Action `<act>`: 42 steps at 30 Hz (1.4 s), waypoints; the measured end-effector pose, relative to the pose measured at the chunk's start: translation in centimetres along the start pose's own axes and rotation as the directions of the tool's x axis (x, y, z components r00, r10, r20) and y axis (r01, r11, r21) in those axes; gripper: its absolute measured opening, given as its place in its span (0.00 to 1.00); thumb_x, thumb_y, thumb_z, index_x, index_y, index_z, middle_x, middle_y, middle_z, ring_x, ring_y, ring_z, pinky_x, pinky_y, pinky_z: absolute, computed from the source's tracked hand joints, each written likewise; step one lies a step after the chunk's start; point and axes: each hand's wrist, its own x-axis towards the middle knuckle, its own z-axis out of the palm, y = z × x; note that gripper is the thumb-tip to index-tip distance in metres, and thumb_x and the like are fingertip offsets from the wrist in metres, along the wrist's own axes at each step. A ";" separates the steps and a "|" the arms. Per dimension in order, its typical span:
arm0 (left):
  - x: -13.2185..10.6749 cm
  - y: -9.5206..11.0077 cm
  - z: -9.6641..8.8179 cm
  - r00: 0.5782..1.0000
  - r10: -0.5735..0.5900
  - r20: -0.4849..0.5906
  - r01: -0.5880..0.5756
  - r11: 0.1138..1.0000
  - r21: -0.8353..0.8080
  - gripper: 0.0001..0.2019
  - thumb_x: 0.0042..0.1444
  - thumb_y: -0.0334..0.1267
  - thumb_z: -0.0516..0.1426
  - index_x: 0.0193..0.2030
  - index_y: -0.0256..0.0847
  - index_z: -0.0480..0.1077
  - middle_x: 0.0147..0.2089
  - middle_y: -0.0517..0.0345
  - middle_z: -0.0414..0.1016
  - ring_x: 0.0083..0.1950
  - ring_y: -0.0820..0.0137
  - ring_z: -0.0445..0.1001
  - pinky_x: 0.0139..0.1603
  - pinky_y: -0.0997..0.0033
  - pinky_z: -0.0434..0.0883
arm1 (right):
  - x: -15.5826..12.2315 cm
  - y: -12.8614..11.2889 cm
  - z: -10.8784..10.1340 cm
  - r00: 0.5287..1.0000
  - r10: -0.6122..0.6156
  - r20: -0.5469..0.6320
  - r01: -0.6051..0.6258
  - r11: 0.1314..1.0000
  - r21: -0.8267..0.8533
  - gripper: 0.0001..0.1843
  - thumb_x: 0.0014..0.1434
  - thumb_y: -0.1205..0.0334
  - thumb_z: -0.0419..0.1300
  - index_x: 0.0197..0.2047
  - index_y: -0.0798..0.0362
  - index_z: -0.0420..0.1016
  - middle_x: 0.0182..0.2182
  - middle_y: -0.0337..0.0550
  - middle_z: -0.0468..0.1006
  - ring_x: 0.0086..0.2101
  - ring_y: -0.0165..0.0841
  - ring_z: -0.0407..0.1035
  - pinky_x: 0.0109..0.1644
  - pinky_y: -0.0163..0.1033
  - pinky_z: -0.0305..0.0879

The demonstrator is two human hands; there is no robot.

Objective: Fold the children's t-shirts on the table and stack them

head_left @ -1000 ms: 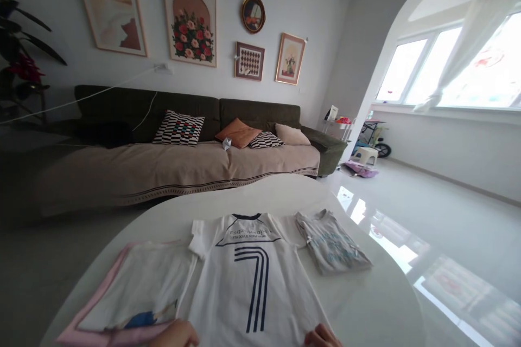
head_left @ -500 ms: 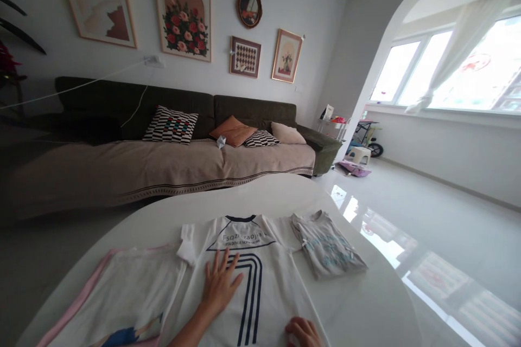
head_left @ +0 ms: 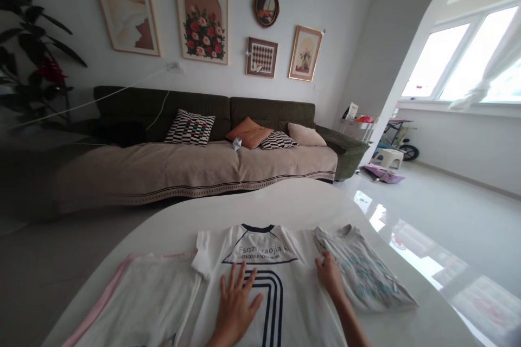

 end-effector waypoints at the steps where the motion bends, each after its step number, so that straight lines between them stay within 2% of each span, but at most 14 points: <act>1: 0.0 -0.1 0.1 1.000 -0.001 0.002 0.001 1.000 -0.011 0.27 0.55 0.53 0.45 0.62 0.60 0.43 0.68 0.65 0.36 0.67 0.55 0.34 0.61 0.42 0.38 | 0.4 -0.7 0.5 1.000 0.011 -0.013 -0.011 1.000 0.009 0.22 0.54 0.58 0.44 0.48 0.61 0.64 0.36 0.53 0.76 0.38 0.39 0.72 0.39 0.39 0.65; 4: 0.1 -0.4 0.6 1.000 0.003 0.008 -0.003 0.999 -0.044 0.28 0.55 0.56 0.45 0.62 0.61 0.43 0.68 0.67 0.36 0.67 0.55 0.33 0.62 0.42 0.37 | 1.1 -2.5 1.7 0.998 0.058 -0.037 -0.058 0.998 0.026 0.28 0.55 0.57 0.44 0.54 0.67 0.56 0.45 0.61 0.72 0.44 0.42 0.69 0.43 0.40 0.63; 6: 0.2 -0.6 0.7 1.000 0.007 0.006 -0.007 0.998 -0.061 0.29 0.55 0.57 0.44 0.62 0.61 0.43 0.68 0.67 0.36 0.67 0.55 0.33 0.62 0.42 0.36 | 1.6 -3.1 2.0 0.996 0.085 -0.025 -0.085 0.996 0.020 0.28 0.54 0.57 0.44 0.54 0.66 0.57 0.42 0.59 0.73 0.42 0.42 0.70 0.42 0.40 0.63; 8: 0.2 -0.6 0.7 1.000 0.011 0.003 -0.011 0.997 -0.075 0.29 0.55 0.57 0.44 0.62 0.61 0.43 0.68 0.68 0.36 0.67 0.55 0.33 0.61 0.41 0.36 | 1.9 -3.3 1.8 0.996 0.087 0.010 -0.087 0.996 0.003 0.25 0.54 0.56 0.45 0.51 0.62 0.63 0.38 0.56 0.75 0.37 0.41 0.71 0.38 0.40 0.64; 11: 0.1 -0.6 0.5 1.000 0.016 0.000 -0.016 0.997 -0.079 0.28 0.55 0.57 0.43 0.63 0.61 0.42 0.68 0.67 0.36 0.67 0.55 0.33 0.61 0.41 0.36 | 2.2 -2.8 0.8 0.999 0.038 0.035 -0.037 0.999 -0.033 0.21 0.55 0.54 0.45 0.45 0.56 0.70 0.34 0.51 0.76 0.34 0.40 0.72 0.34 0.39 0.62; 15: 0.0 -0.3 0.2 1.000 0.014 0.004 -0.014 0.998 -0.061 0.28 0.55 0.57 0.42 0.62 0.61 0.42 0.68 0.67 0.37 0.67 0.55 0.32 0.62 0.42 0.37 | 2.2 -1.5 -1.7 0.998 -0.032 -0.048 0.027 0.995 -0.098 0.21 0.60 0.54 0.39 0.48 0.50 0.66 0.39 0.47 0.74 0.34 0.38 0.70 0.36 0.40 0.60; 20: -0.1 0.1 -0.3 1.000 0.008 0.013 -0.007 1.000 -0.029 0.28 0.56 0.54 0.44 0.63 0.59 0.42 0.68 0.65 0.37 0.67 0.55 0.32 0.61 0.42 0.37 | 1.8 -1.5 -3.2 0.985 -0.037 -0.171 0.007 0.985 -0.174 0.21 0.59 0.58 0.43 0.52 0.56 0.63 0.43 0.54 0.70 0.42 0.43 0.66 0.42 0.45 0.60; 23: -0.1 0.3 -0.7 1.000 -0.001 0.031 0.002 1.000 -0.023 0.28 0.56 0.54 0.44 0.63 0.59 0.42 0.68 0.65 0.37 0.67 0.54 0.32 0.62 0.42 0.36 | -1.4 -3.8 -1.9 0.979 -0.145 -0.145 0.120 0.978 -0.169 0.22 0.59 0.60 0.42 0.53 0.59 0.62 0.48 0.55 0.68 0.46 0.40 0.64 0.49 0.43 0.59; 25: -0.2 0.3 -0.8 1.000 0.002 0.028 -0.001 0.999 -0.036 0.28 0.56 0.55 0.43 0.63 0.59 0.42 0.68 0.65 0.37 0.67 0.54 0.32 0.62 0.42 0.36 | -5.2 -5.7 -0.1 0.951 -0.309 -0.003 0.305 0.941 -0.145 0.22 0.59 0.59 0.41 0.53 0.56 0.64 0.52 0.52 0.66 0.51 0.39 0.61 0.53 0.43 0.56; 26: -0.2 0.2 -0.8 1.000 0.007 0.024 -0.006 0.999 -0.044 0.28 0.56 0.56 0.42 0.63 0.59 0.42 0.68 0.65 0.37 0.67 0.54 0.32 0.62 0.42 0.36 | -7.5 -6.4 0.9 0.927 -0.367 0.081 0.375 0.917 -0.136 0.23 0.59 0.57 0.42 0.54 0.53 0.63 0.55 0.51 0.64 0.54 0.41 0.58 0.55 0.46 0.54; 28: -0.3 0.2 -0.6 1.000 0.014 0.014 -0.013 0.998 -0.056 0.28 0.56 0.56 0.43 0.63 0.59 0.42 0.68 0.65 0.38 0.67 0.54 0.33 0.62 0.42 0.37 | -11.7 -7.2 2.8 0.924 -0.319 0.209 0.356 0.919 -0.170 0.27 0.56 0.48 0.46 0.57 0.45 0.60 0.59 0.48 0.57 0.58 0.51 0.50 0.55 0.59 0.51; 31: -0.3 0.1 -0.3 1.000 0.018 -0.004 -0.018 0.998 -0.056 0.29 0.55 0.55 0.46 0.63 0.59 0.43 0.68 0.65 0.39 0.67 0.53 0.34 0.62 0.42 0.37 | -15.6 -6.6 4.2 0.941 -0.222 0.254 0.282 0.931 -0.232 0.32 0.54 0.41 0.46 0.60 0.42 0.55 0.62 0.47 0.52 0.60 0.55 0.42 0.55 0.64 0.47; 37: -0.3 0.4 -0.6 0.998 0.003 -0.065 -0.005 0.999 -0.035 0.28 0.55 0.53 0.46 0.62 0.61 0.43 0.68 0.65 0.40 0.67 0.55 0.35 0.62 0.43 0.39 | -15.9 -5.9 3.2 0.932 -0.304 0.196 0.347 0.905 -0.245 0.33 0.55 0.39 0.43 0.61 0.41 0.48 0.62 0.47 0.48 0.61 0.53 0.35 0.57 0.61 0.45; 42: -2.2 1.1 0.5 0.999 -0.014 -0.036 0.013 1.000 -0.027 0.31 0.54 0.57 0.46 0.63 0.56 0.43 0.68 0.60 0.38 0.67 0.51 0.33 0.61 0.42 0.38 | -15.5 -4.8 2.1 0.909 -0.329 0.255 0.385 0.898 -0.215 0.32 0.56 0.38 0.40 0.61 0.39 0.46 0.63 0.45 0.46 0.61 0.48 0.35 0.58 0.59 0.45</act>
